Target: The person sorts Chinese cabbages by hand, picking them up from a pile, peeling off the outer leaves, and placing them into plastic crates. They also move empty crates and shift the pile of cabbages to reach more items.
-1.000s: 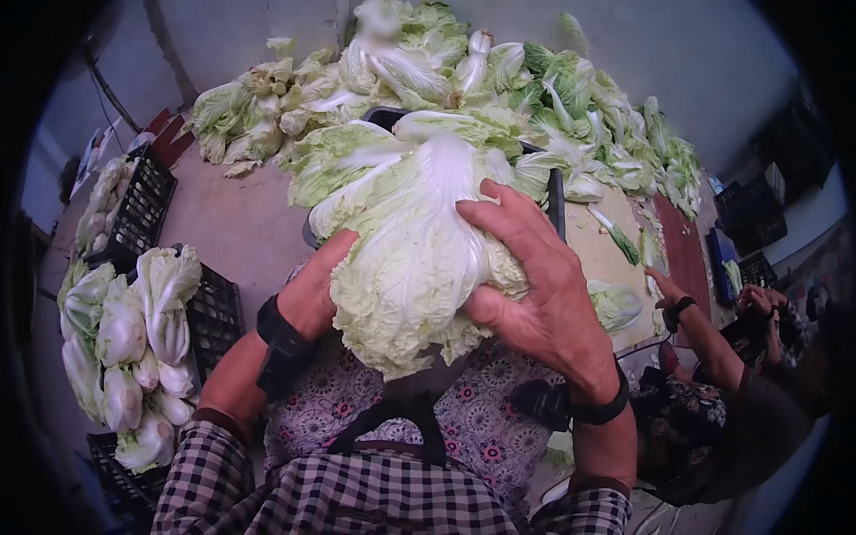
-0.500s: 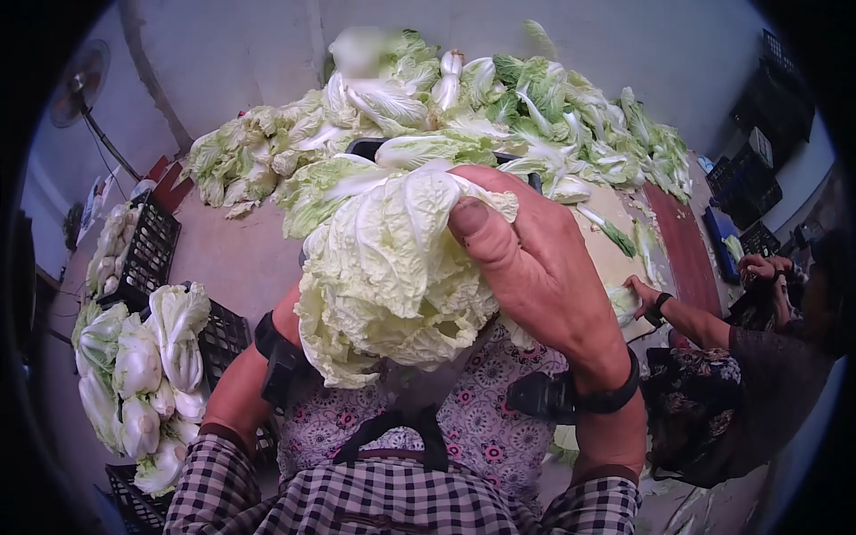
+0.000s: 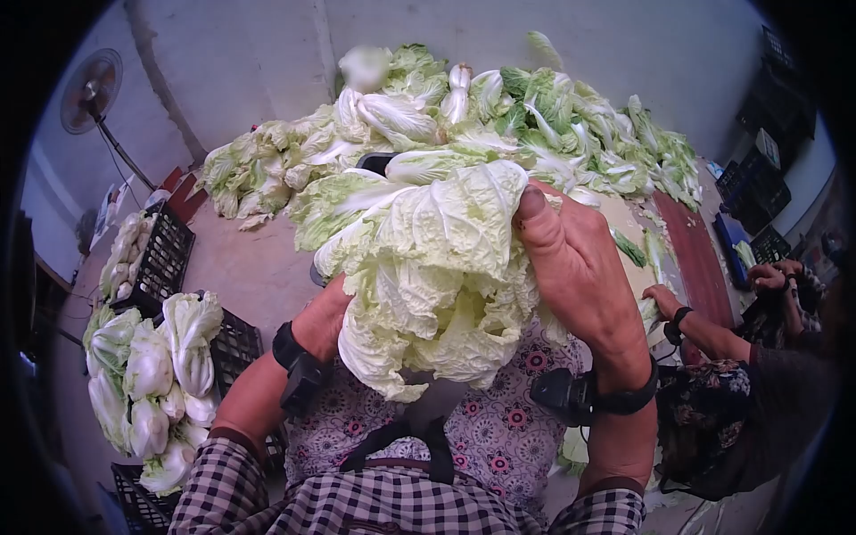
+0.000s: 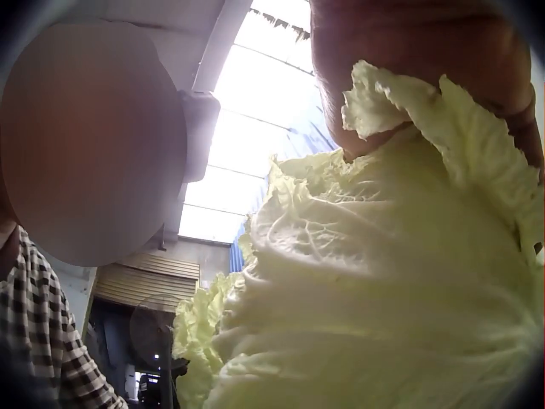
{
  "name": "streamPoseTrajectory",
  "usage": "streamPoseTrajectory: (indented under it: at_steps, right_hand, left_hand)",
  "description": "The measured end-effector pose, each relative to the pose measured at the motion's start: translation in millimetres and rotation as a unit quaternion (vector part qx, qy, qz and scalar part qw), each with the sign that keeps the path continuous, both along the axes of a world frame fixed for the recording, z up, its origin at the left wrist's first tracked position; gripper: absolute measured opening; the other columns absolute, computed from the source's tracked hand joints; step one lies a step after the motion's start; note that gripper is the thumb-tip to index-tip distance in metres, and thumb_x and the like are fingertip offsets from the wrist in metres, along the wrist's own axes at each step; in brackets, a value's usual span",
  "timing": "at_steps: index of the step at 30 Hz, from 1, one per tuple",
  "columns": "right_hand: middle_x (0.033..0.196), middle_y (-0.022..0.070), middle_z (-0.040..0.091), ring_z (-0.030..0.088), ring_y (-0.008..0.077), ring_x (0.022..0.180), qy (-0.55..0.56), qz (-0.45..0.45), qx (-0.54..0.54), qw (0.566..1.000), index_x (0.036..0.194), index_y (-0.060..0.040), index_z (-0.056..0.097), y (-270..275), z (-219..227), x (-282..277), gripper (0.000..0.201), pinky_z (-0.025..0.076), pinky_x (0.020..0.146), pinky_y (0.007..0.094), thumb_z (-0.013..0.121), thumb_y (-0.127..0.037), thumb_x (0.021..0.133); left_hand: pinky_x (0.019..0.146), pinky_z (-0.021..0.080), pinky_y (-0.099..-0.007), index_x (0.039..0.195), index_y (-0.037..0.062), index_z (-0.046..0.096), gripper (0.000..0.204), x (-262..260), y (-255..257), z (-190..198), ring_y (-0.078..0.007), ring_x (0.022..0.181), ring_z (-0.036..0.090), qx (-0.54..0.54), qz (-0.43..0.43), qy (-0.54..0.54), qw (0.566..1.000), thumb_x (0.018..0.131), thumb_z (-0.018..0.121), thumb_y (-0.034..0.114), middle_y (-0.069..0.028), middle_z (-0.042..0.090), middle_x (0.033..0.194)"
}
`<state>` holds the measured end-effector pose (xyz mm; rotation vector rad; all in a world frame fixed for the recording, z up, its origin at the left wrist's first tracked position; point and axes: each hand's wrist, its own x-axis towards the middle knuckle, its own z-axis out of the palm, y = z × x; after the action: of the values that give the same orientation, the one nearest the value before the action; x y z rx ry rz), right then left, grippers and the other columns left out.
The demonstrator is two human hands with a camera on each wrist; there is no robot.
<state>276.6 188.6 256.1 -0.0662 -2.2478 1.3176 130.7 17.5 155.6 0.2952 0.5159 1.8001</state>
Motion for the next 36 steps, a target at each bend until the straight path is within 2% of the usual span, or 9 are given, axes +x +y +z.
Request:
streamPoseTrajectory:
  at_steps: [6, 9, 10, 13, 17, 19, 23, 28, 36]
  right_hand:
    - [0.11, 0.0173, 0.059, 0.055, 0.0228, 0.102, -0.022, 0.042, 0.0, 0.999, 0.113, 0.0026, 0.057, -11.9, 6.8, 8.3, 0.061, 0.042, 0.088, 0.0307, 0.05, -0.053, 0.089]
    - [0.134, 0.0209, 0.042, 0.04, 0.0301, 0.126, -0.071, 0.176, 0.095, 0.977, 0.128, 0.002, 0.046, -6.5, 6.1, 23.9, 0.094, 0.032, 0.102, 0.0383, 0.058, -0.072, 0.071]
    - [0.143, 0.0221, 0.027, 0.027, 0.0341, 0.134, -0.08, 0.172, -0.094, 0.977, 0.135, 0.0016, 0.036, -9.1, -1.5, 30.7, 0.117, 0.026, 0.106, 0.042, 0.061, -0.081, 0.056]
    - [0.143, 0.023, 0.028, 0.028, 0.0319, 0.134, -0.036, 0.02, -0.26, 0.965, 0.139, 0.0005, 0.028, 3.0, -26.7, 29.1, 0.119, 0.029, 0.104, 0.045, 0.066, -0.076, 0.057]
    - [0.131, 0.0196, 0.044, 0.047, 0.0253, 0.12, -0.097, 0.126, -0.33, 0.931, 0.135, 0.0048, 0.03, 9.4, -46.7, 12.7, 0.09, 0.037, 0.099, 0.0363, 0.075, -0.04, 0.071]
    - [0.124, 0.0162, 0.05, 0.053, 0.0214, 0.109, -0.063, 0.117, -0.404, 0.905, 0.133, 0.0045, 0.033, 22.4, -46.4, 16.7, 0.075, 0.042, 0.094, 0.033, 0.072, -0.024, 0.075]
    - [0.116, 0.0132, 0.055, 0.06, 0.0177, 0.098, 0.03, 0.083, -0.508, 0.857, 0.13, 0.0046, 0.037, 43.8, -41.1, 32.8, 0.06, 0.048, 0.087, 0.0305, 0.065, -0.008, 0.078]
    - [0.113, 0.0151, 0.056, 0.06, 0.022, 0.1, 0.127, -0.022, -0.53, 0.838, 0.128, 0.0042, 0.039, 112.2, -88.3, 53.8, 0.05, 0.05, 0.087, 0.0335, 0.059, -0.003, 0.082]
    - [0.109, 0.0158, 0.058, 0.061, 0.0278, 0.094, 0.179, -0.25, -0.591, 0.746, 0.122, 0.0047, 0.043, 211.4, -244.5, 122.4, 0.042, 0.053, 0.082, 0.041, 0.057, -0.003, 0.083]
  left_hand:
    - [0.094, 0.047, -0.0356, 0.132, 0.0011, 0.04, 0.047, 3.4, -3.8, -12.4, -0.0204, 0.11, 0.056, -0.037, 0.011, 0.008, 0.999, 0.092, 0.053, 0.022, -0.0131, 0.052, 0.128]
    - [0.095, 0.047, -0.0353, 0.132, 0.0005, 0.04, 0.047, 6.5, -13.1, -14.9, -0.0199, 0.11, 0.056, -0.038, 0.024, 0.002, 0.999, 0.091, 0.055, 0.02, -0.013, 0.051, 0.128]
    - [0.095, 0.047, -0.0352, 0.132, 0.0003, 0.04, 0.048, 7.3, -13.3, -6.3, -0.0197, 0.11, 0.056, -0.027, 0.031, 0.002, 0.999, 0.091, 0.056, 0.02, -0.0129, 0.051, 0.128]
    - [0.095, 0.045, -0.0336, 0.133, -0.0001, 0.037, 0.056, 3.2, -8.5, 20.3, -0.0177, 0.109, 0.055, -0.012, 0.077, 0.096, 0.992, 0.087, 0.062, 0.019, -0.0106, 0.052, 0.126]
    - [0.095, 0.044, -0.0328, 0.135, -0.0006, 0.032, 0.072, 8.6, 18.8, 32.3, -0.0179, 0.11, 0.054, -0.064, 0.137, 0.282, 0.948, 0.081, 0.069, 0.029, -0.0097, 0.05, 0.126]
    - [0.096, 0.041, -0.0338, 0.137, -0.0011, 0.029, 0.092, 14.0, 22.5, 44.0, -0.021, 0.115, 0.05, -0.051, 0.126, 0.327, 0.935, 0.072, 0.072, 0.048, -0.0132, 0.046, 0.129]
    - [0.098, 0.039, -0.0334, 0.137, -0.0012, 0.027, 0.096, 16.3, 43.0, 28.6, -0.0221, 0.118, 0.048, -0.051, 0.127, 0.429, 0.893, 0.072, 0.069, 0.057, -0.0135, 0.046, 0.129]
    - [0.076, 0.053, -0.034, 0.112, 0.0033, 0.052, 0.04, -4.9, 32.6, 8.9, -0.0227, 0.097, 0.061, -0.138, 0.099, 0.411, 0.896, 0.086, 0.061, 0.033, -0.015, 0.058, 0.111]
    - [0.077, 0.052, -0.0307, 0.111, 0.0008, 0.053, 0.037, -33.5, 14.5, -7.8, -0.0194, 0.093, 0.061, -0.215, 0.137, 0.44, 0.861, 0.087, 0.059, 0.028, -0.0125, 0.06, 0.106]
